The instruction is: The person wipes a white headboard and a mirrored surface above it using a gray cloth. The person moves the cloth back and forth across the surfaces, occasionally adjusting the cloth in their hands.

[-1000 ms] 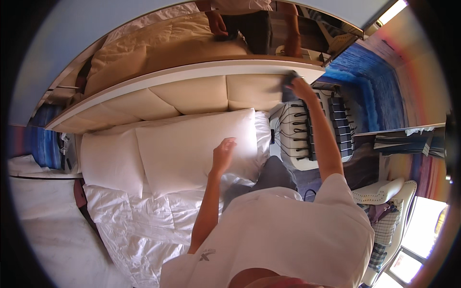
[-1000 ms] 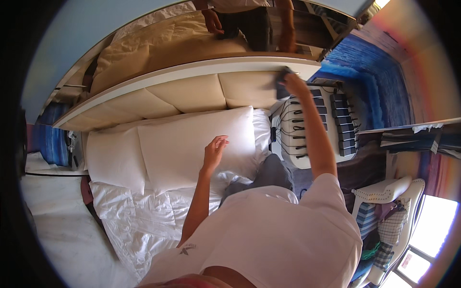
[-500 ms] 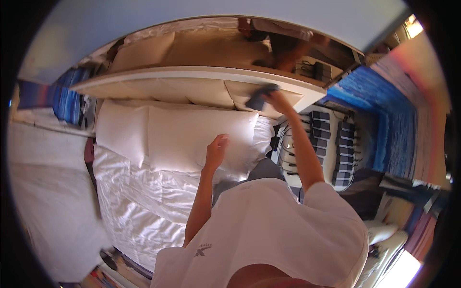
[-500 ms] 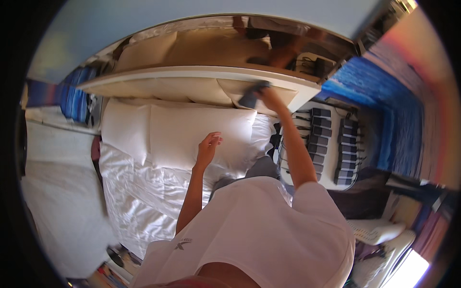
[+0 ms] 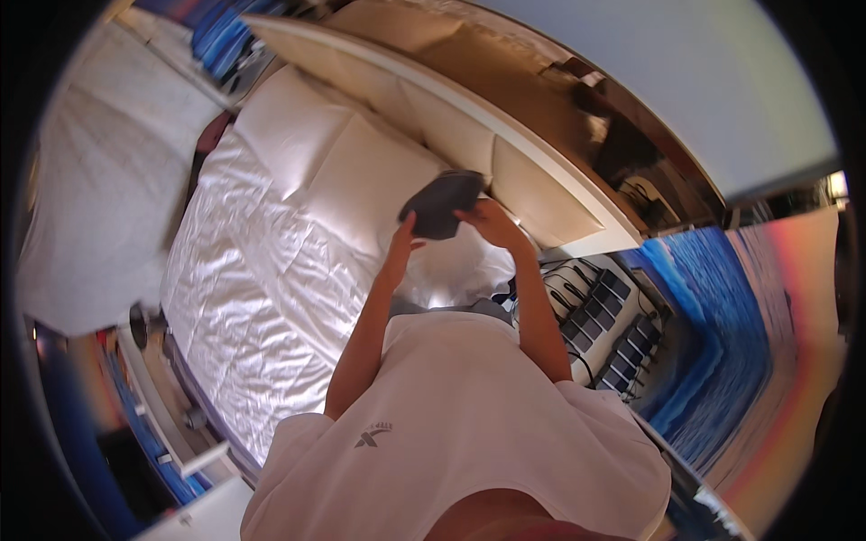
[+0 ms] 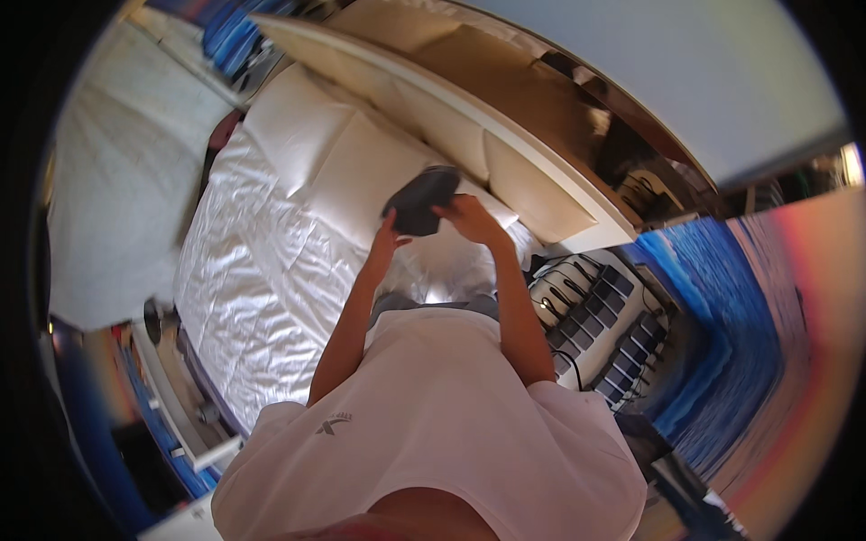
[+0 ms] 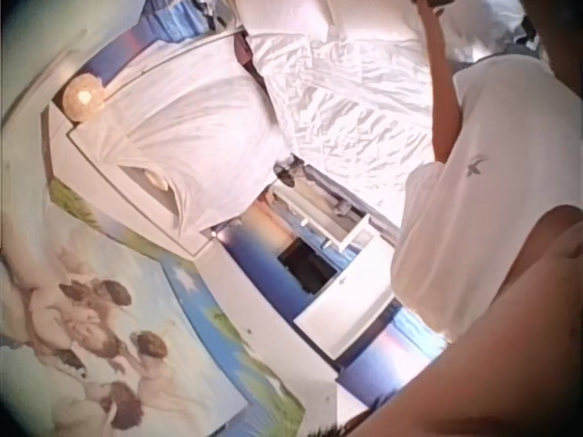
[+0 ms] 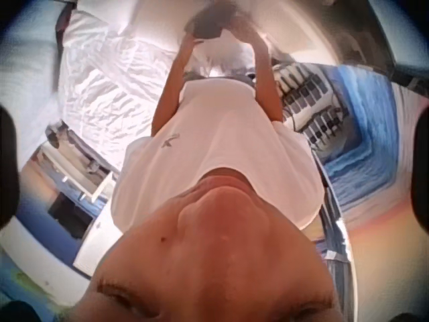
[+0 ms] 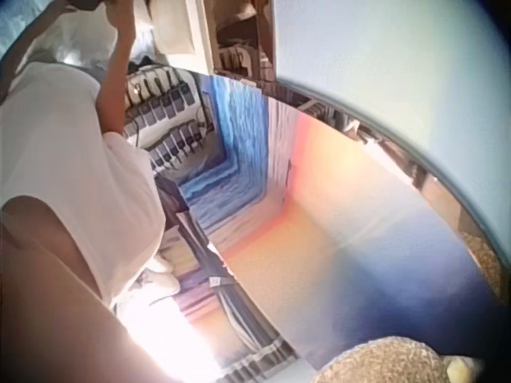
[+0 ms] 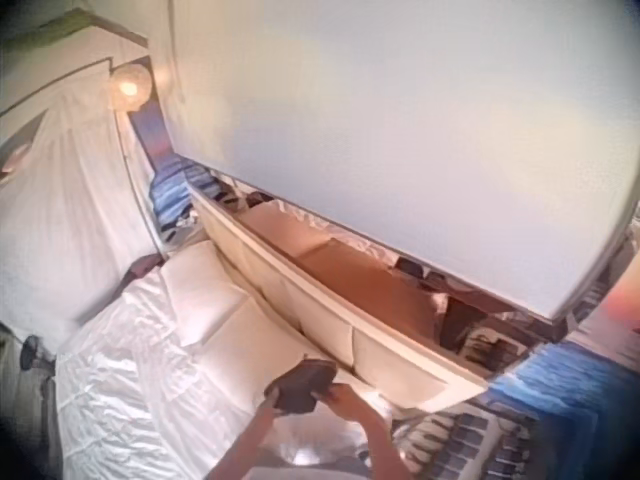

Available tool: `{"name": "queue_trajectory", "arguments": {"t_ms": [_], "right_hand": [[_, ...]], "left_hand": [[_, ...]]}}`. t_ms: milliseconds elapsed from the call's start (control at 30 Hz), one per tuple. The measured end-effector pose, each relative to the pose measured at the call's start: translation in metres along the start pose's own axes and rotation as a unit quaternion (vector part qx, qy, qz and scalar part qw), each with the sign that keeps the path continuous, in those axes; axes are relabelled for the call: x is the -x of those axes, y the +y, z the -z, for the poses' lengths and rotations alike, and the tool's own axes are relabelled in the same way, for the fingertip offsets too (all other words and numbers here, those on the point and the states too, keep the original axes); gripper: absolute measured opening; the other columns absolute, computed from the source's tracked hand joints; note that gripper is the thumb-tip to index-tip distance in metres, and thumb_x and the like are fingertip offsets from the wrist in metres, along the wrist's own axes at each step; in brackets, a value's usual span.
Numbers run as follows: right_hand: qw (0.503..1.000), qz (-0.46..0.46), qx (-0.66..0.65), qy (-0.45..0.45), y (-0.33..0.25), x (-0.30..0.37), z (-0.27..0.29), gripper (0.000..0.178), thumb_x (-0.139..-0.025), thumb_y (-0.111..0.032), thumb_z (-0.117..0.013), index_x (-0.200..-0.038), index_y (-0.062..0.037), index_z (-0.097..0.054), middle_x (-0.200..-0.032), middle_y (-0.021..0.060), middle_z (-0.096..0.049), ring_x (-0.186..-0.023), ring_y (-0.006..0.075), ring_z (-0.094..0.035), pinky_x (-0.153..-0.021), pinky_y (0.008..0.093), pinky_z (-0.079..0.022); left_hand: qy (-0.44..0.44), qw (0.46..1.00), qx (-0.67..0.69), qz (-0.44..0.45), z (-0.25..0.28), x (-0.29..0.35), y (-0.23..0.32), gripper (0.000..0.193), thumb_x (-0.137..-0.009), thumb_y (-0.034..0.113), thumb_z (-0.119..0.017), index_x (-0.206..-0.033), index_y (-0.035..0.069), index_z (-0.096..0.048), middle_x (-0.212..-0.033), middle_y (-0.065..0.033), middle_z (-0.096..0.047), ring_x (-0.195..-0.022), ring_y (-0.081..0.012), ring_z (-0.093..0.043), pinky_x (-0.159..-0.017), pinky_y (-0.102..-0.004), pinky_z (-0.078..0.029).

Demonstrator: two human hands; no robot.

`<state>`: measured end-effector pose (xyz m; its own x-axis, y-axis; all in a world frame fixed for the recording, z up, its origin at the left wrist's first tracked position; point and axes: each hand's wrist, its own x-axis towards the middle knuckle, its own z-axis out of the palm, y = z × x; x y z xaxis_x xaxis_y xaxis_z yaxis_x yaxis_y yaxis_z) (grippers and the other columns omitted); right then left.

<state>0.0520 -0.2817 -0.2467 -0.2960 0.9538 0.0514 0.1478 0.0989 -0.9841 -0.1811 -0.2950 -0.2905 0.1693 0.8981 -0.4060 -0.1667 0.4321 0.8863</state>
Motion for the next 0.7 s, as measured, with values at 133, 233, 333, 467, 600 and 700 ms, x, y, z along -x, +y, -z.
{"name": "queue_trajectory", "arguments": {"t_ms": [133,233,333,467,600,700], "right_hand": [[0.986,-0.053,-0.005,-0.156,-0.064,-0.019,-0.045,0.029,-0.09,-0.027,-0.06,-0.092,0.0026,-0.063,-0.081,0.0163,-0.065,-0.076,0.0223,-0.06,-0.072,0.0347,-0.046],[0.97,-0.016,0.035,-0.241,-0.067,-0.018,-0.072,0.033,-0.09,-0.03,-0.059,-0.088,0.0034,-0.063,-0.075,0.0119,-0.064,-0.07,0.0168,-0.057,-0.069,0.0336,-0.045],[0.937,0.002,0.151,-0.316,-0.072,-0.01,-0.083,0.037,-0.091,-0.033,-0.056,-0.086,0.0039,-0.062,-0.076,0.0189,-0.064,-0.072,0.0299,-0.062,-0.069,0.0382,-0.046],[0.903,0.011,0.255,-0.345,-0.082,0.021,-0.082,0.04,-0.091,-0.036,-0.054,-0.085,0.0033,-0.062,-0.07,0.0178,-0.064,-0.076,0.0362,-0.063,-0.068,0.0409,-0.048],[0.931,-0.048,0.211,-0.293,-0.094,0.07,-0.071,0.038,-0.09,-0.037,-0.055,-0.087,-0.0004,-0.064,-0.073,0.0155,-0.065,-0.074,0.0326,-0.064,-0.07,0.0398,-0.048],[0.946,-0.13,0.238,-0.18,-0.128,0.12,-0.051,0.031,-0.087,-0.034,-0.059,-0.083,-0.0039,-0.065,-0.068,0.0125,-0.064,-0.066,0.031,-0.063,-0.064,0.039,-0.049]], "left_hand": [[-0.006,0.949,0.316,-0.005,-0.003,0.065,0.067,0.054,-0.093,0.04,-0.05,-0.13,0.001,-0.042,-0.126,-0.0077,-0.053,-0.116,-0.0195,-0.051,-0.101,-0.0354,-0.038],[0.023,0.957,0.285,-0.039,0.021,0.107,0.07,0.051,-0.093,0.033,-0.051,-0.13,-0.002,-0.041,-0.126,-0.0109,-0.052,-0.116,-0.0206,-0.05,-0.101,-0.0348,-0.038],[0.047,0.957,0.282,-0.047,0.042,0.136,0.06,0.041,-0.089,0.019,-0.055,-0.121,-0.006,-0.049,-0.117,-0.0127,-0.058,-0.108,-0.0221,-0.056,-0.097,-0.034,-0.042],[-0.011,0.988,0.154,0.027,0.08,0.162,0.041,0.033,-0.082,0.008,-0.06,-0.112,-0.005,-0.058,-0.104,-0.009,-0.064,-0.096,-0.0165,-0.061,-0.087,-0.0293,-0.047],[0.005,0.999,0.028,0.034,0.06,0.176,0.054,0.031,-0.081,0.006,-0.059,-0.111,-0.002,-0.061,-0.097,-0.0026,-0.065,-0.086,-0.0091,-0.059,-0.076,-0.0242,-0.046],[0.092,0.994,0.045,0.035,0.076,0.194,0.039,0.031,-0.084,0.009,-0.055,-0.113,0.0,-0.059,-0.093,-0.0007,-0.062,-0.082,-0.0091,-0.056,-0.076,-0.0246,-0.044]]}}
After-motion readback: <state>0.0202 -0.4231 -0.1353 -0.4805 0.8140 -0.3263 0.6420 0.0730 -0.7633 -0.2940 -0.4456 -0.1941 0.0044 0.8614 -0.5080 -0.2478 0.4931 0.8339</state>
